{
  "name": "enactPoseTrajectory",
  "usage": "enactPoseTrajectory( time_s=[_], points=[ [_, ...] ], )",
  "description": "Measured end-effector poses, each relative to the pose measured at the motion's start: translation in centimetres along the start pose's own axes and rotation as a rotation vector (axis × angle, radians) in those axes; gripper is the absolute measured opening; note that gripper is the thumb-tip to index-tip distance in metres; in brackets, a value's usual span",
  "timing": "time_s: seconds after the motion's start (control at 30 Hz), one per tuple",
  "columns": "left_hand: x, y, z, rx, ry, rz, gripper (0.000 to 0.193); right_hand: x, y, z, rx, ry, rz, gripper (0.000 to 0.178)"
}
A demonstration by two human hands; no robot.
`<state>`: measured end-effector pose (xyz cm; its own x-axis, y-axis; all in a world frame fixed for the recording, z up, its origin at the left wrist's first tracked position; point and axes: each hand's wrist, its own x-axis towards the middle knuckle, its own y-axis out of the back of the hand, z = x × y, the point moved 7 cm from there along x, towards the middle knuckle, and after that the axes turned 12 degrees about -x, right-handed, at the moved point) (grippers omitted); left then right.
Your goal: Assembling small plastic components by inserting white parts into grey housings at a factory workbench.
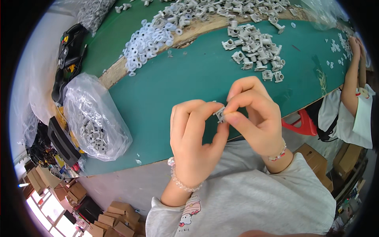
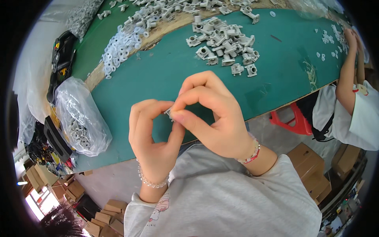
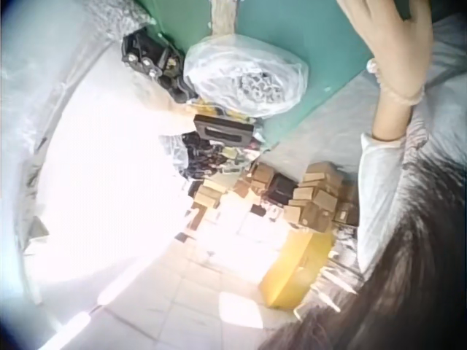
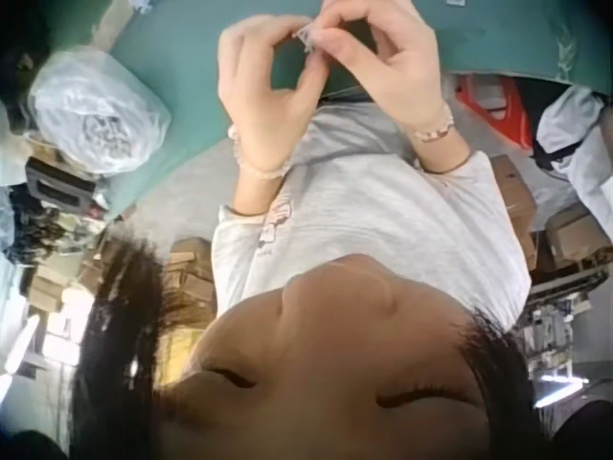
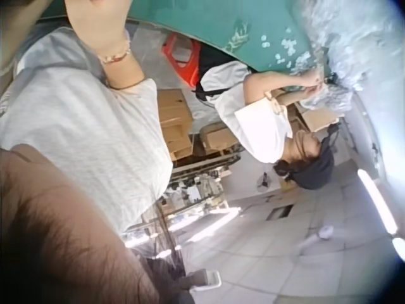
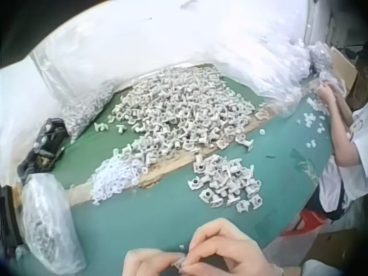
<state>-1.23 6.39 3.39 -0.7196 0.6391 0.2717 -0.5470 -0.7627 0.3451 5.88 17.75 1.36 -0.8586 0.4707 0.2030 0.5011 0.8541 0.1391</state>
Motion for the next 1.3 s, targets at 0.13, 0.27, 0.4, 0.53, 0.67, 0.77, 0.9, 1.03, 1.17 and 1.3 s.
enactPoseTrajectory(
  time_s=[0.13, 0.27, 0.4, 0.53, 0.67, 0.77, 0.9, 1.03, 1.17, 1.3],
  points=[
    [-0.3, 1.2, -0.6, -0.004, -0.002, 0.027, 0.036, 0.7, -0.7, -0.1, -0.149, -0.006, 0.01, 0.008],
    [-0.6, 2.2, -1.4, 0.006, 0.037, 0.011, 0.037, 1.3, -1.8, -0.8, -0.27, 0.048, -0.04, 0.009],
    [-0.6, 2.7, -1.6, 0.044, 0.045, 0.016, 0.037, 1.3, -2.5, -1.8, -0.462, 0.166, 0.016, 0.014],
    [-0.4, 3.1, -1.6, 0.04, 0.023, 0.032, 0.038, 1.6, -2.7, -2.6, -0.564, 0.303, 0.06, 0.021],
    [-0.4, 3.3, -1.8, -0.023, 0.016, 0.043, 0.037, 1.7, -2.8, -2.4, -0.558, 0.335, 0.095, 0.021],
    [-0.3, 3.6, -2.0, -0.053, 0.011, 0.041, 0.035, 1.8, -2.8, -2.2, -0.538, 0.368, 0.089, 0.021],
    [-0.5, 3.5, -2.3, -0.16, 0.07, 0.02, 0.032, 1.9, -2.7, -1.7, -0.503, 0.372, 0.077, 0.021],
    [-0.4, 3.6, -2.3, -0.132, 0.145, 0.001, 0.028, 1.9, -2.8, -2.0, -0.533, 0.394, 0.043, 0.02],
    [-0.6, 3.6, -2.5, -0.139, 0.139, 0.011, 0.027, 2.2, -3.0, -2.6, -0.642, 0.41, -0.082, 0.017],
    [-0.7, 3.6, -2.8, -0.156, 0.151, 0.013, 0.027, 2.7, -2.8, -2.1, -0.572, 0.336, -0.16, 0.018]
  ],
)
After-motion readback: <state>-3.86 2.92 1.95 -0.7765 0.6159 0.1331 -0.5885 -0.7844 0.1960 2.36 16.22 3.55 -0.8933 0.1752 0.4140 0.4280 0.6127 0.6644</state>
